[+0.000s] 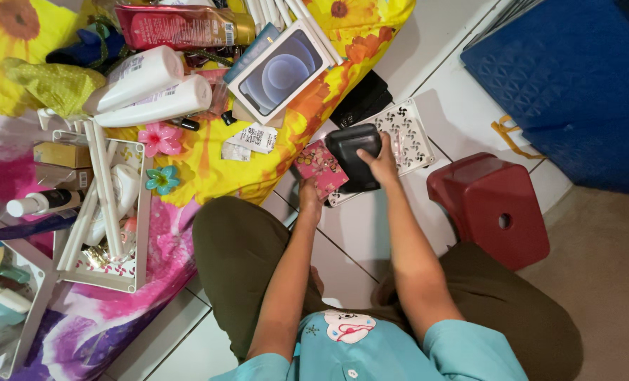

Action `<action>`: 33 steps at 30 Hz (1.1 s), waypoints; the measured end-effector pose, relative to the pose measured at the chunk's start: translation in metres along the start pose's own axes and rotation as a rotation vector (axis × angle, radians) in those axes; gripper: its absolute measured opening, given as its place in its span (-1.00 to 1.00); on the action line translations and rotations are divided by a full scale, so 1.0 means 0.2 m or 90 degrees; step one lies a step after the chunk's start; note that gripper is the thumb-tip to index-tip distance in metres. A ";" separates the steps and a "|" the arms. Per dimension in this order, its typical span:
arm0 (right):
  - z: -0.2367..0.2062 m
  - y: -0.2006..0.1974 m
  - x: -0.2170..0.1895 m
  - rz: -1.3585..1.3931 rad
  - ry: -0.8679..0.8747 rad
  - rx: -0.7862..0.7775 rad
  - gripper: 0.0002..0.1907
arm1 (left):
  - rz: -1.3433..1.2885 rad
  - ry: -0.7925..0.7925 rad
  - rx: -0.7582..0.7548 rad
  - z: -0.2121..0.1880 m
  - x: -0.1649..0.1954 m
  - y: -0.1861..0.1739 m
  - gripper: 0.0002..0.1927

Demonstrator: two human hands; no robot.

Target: The person assembles a white perforated plastic storage tray by attaching black plastic feet to its underside. They then place a black pouch, a passport, and several white cylindrical tubes into the tray. The person sits on the floor in a cluttered room while performing the task.

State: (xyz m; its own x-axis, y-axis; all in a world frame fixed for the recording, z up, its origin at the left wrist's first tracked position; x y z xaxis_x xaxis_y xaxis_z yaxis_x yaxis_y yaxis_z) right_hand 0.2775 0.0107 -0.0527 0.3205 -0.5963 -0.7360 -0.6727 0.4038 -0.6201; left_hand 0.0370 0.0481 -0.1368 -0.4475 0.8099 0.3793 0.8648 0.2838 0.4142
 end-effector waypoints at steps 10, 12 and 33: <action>0.13 0.11 -0.01 -0.101 0.043 -0.163 -0.24 | 0.001 0.000 0.013 0.01 -0.01 -0.01 -0.64; 0.14 0.15 -0.04 -0.090 0.018 -0.156 -0.23 | 0.006 0.002 0.014 0.01 -0.01 -0.01 -0.64; -0.08 0.19 -0.19 -0.336 -0.205 0.053 -0.38 | -0.003 -0.006 -0.019 0.06 -0.03 0.01 -0.62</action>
State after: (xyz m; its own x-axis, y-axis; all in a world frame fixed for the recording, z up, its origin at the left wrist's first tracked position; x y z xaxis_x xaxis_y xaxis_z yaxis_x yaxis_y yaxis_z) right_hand 0.2291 0.0371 -0.0438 0.7892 -0.4969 -0.3610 -0.3181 0.1720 -0.9323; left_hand 0.0441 0.0494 -0.1488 -0.4493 0.8133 0.3697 0.8553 0.2720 0.4410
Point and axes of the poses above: each hand's wrist, its own z-axis towards the middle knuckle, its own y-axis out of the palm, x = y × z, the point moved 10 cm from there along z, towards the middle knuckle, and after that the axes turned 14 degrees about -z, right-handed, at the moved point
